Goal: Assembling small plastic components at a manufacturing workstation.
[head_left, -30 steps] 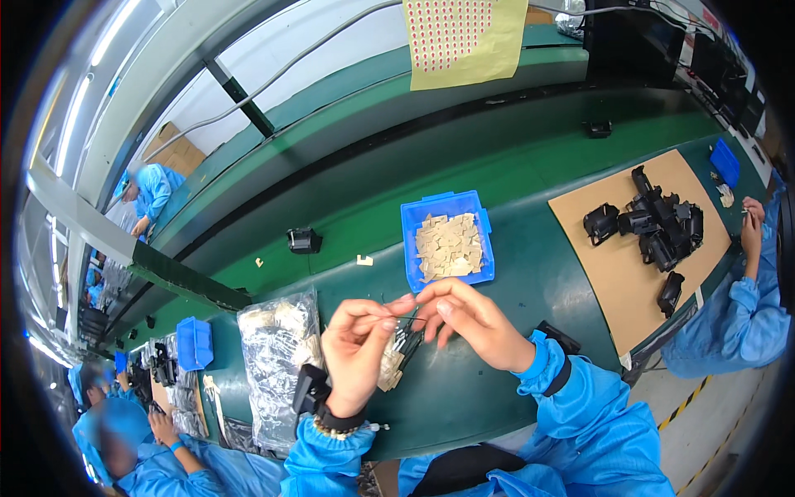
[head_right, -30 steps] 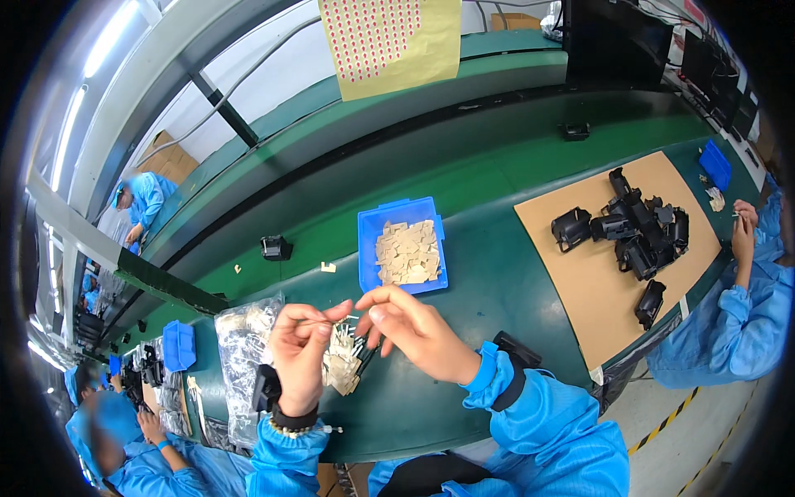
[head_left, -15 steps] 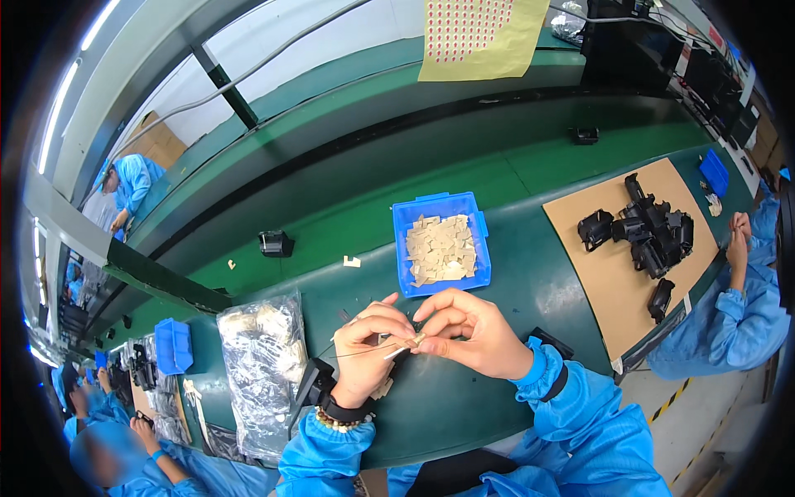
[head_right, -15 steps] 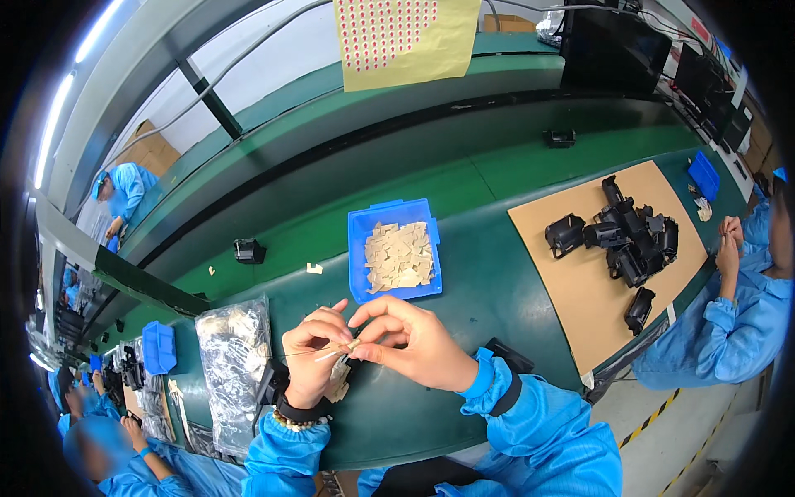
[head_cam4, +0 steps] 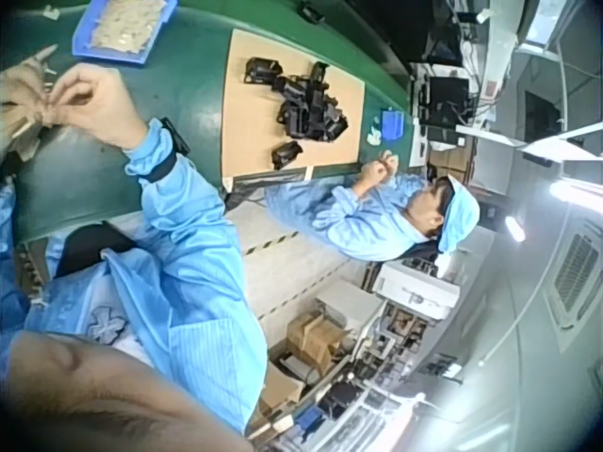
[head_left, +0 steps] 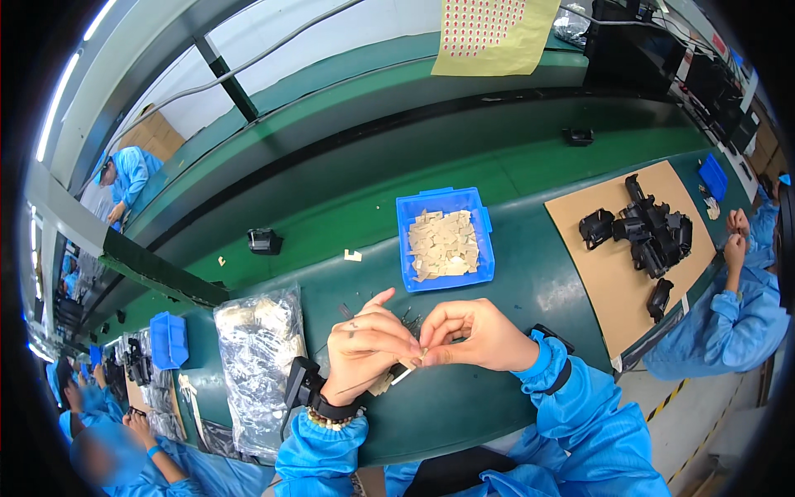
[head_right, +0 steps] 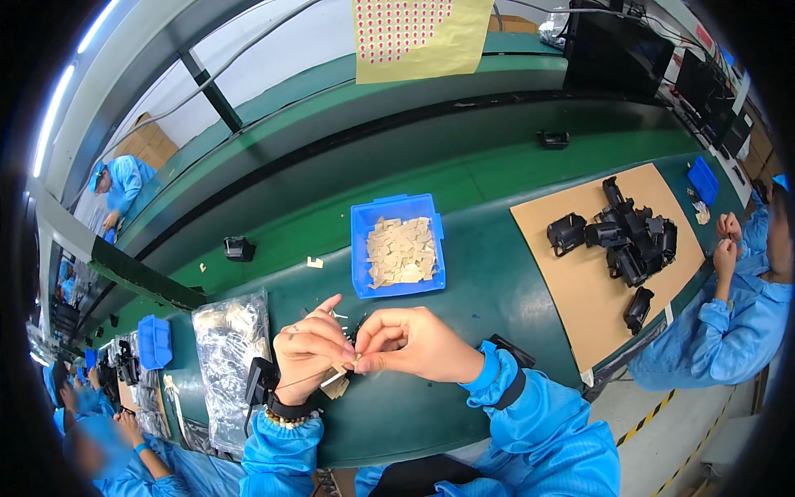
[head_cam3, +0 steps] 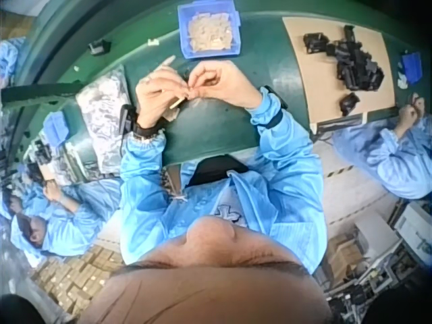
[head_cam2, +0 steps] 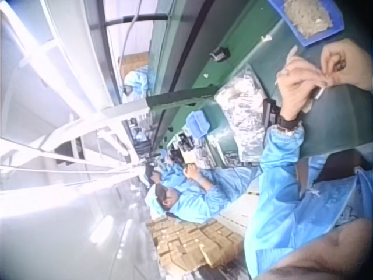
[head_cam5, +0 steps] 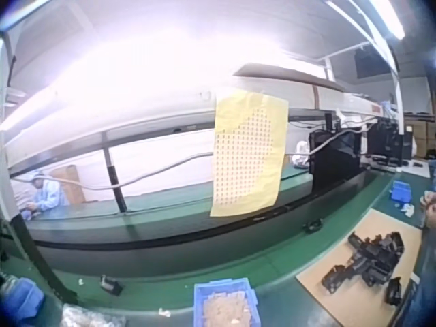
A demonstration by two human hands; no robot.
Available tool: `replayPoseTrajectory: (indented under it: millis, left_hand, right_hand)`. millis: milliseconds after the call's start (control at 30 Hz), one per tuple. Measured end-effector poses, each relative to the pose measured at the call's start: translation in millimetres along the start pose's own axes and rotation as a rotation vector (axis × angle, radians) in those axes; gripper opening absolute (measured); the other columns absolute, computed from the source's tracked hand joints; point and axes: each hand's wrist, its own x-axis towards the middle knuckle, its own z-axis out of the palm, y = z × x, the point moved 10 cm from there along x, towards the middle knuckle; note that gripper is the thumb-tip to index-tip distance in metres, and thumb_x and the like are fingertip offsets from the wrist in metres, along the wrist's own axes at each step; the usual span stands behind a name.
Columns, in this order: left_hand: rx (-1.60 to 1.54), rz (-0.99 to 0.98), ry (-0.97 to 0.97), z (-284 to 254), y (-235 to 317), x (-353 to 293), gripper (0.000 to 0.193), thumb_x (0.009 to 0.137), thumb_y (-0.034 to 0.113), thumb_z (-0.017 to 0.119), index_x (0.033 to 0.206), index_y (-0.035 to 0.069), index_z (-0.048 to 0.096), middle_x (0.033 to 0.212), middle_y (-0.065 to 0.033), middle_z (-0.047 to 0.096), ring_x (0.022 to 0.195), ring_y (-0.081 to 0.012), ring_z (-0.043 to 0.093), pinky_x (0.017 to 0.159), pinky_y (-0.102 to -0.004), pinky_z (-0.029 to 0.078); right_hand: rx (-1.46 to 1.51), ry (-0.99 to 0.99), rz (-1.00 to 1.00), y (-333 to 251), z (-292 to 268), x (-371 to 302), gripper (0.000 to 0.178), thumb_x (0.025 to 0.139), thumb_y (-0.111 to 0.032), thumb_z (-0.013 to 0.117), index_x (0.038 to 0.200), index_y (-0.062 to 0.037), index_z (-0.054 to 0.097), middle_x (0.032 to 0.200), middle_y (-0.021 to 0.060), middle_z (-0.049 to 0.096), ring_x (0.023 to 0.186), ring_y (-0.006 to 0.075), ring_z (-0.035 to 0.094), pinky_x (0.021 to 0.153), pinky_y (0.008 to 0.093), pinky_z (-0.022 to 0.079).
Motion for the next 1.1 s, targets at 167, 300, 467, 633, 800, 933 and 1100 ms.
replayPoseTrajectory:
  millis: [167, 300, 467, 633, 800, 933, 1100]
  left_hand:
    - [0.008, 0.014, 0.036, 2.0, -0.7, -1.3, 0.010, 0.068, 0.009, 0.081, 0.075, 0.015, 0.077, 0.079, 0.0026, 0.072, 0.080, -0.0149, 0.065, 0.112, -0.0499, 0.033]
    - [-0.011, 0.010, 0.009, 4.9, -6.6, -2.3, 0.010, 0.069, 0.008, 0.081, 0.075, 0.013, 0.076, 0.079, 0.0014, 0.072, 0.082, -0.0156, 0.065, 0.111, -0.0499, 0.033]
    - [-0.040, -0.087, 0.088, 0.0, -17.8, -3.7, 0.010, 0.070, 0.007, 0.081, 0.076, 0.012, 0.075, 0.079, -0.0001, 0.072, 0.083, -0.0169, 0.066, 0.110, -0.0488, 0.035]
    - [-0.015, -0.094, 0.113, -4.1, -17.1, -3.8, 0.009, 0.072, 0.007, 0.081, 0.076, 0.011, 0.074, 0.080, -0.0004, 0.072, 0.084, -0.0168, 0.067, 0.109, -0.0476, 0.037]
    - [0.009, -0.101, 0.121, -5.5, -19.6, -5.4, 0.009, 0.072, 0.008, 0.081, 0.077, 0.011, 0.075, 0.081, -0.0003, 0.072, 0.085, -0.0166, 0.068, 0.108, -0.0474, 0.038]
    - [0.037, -0.106, 0.102, -5.1, -18.2, -4.7, 0.009, 0.071, 0.009, 0.081, 0.077, 0.012, 0.075, 0.081, -0.0003, 0.072, 0.087, -0.0173, 0.068, 0.109, -0.0478, 0.037]
    - [0.038, -0.089, 0.082, -4.3, -16.0, -3.8, 0.009, 0.072, 0.008, 0.081, 0.078, 0.011, 0.075, 0.082, -0.0016, 0.073, 0.089, -0.0182, 0.069, 0.109, -0.0485, 0.037]
  right_hand:
    - [0.095, -0.041, 0.003, 2.1, 6.0, 0.1, 0.021, 0.085, -0.009, 0.076, 0.098, -0.0032, 0.062, 0.088, 0.0029, 0.069, 0.084, 0.0082, 0.065, 0.073, 0.0212, 0.048]
    - [-0.005, -0.039, -0.034, -3.9, 5.8, -1.7, 0.020, 0.084, -0.010, 0.077, 0.097, -0.0040, 0.063, 0.088, 0.0018, 0.069, 0.082, 0.0073, 0.064, 0.070, 0.0208, 0.048]
    - [-0.282, 0.138, -0.198, -25.8, -4.6, -5.3, 0.014, 0.084, -0.009, 0.076, 0.094, -0.0046, 0.067, 0.085, 0.0026, 0.071, 0.075, 0.0061, 0.063, 0.064, 0.0207, 0.047]
    - [-0.310, 0.182, -0.219, -30.0, -6.0, -6.0, 0.013, 0.084, -0.009, 0.076, 0.094, -0.0044, 0.068, 0.084, 0.0036, 0.071, 0.074, 0.0064, 0.064, 0.062, 0.0207, 0.047]
    - [-0.336, 0.172, -0.221, -29.9, -5.5, -5.5, 0.015, 0.086, -0.010, 0.075, 0.097, -0.0045, 0.068, 0.085, 0.0036, 0.071, 0.075, 0.0063, 0.064, 0.063, 0.0206, 0.048]
    - [-0.203, 0.130, -0.132, -16.1, -5.7, -0.8, 0.018, 0.087, -0.012, 0.073, 0.102, -0.0047, 0.066, 0.087, 0.0031, 0.071, 0.076, 0.0055, 0.063, 0.062, 0.0205, 0.047]
    - [-0.204, 0.080, -0.148, -13.6, -2.3, -1.6, 0.016, 0.088, -0.012, 0.073, 0.101, -0.0051, 0.066, 0.085, 0.0014, 0.069, 0.073, 0.0040, 0.060, 0.061, 0.0196, 0.046]
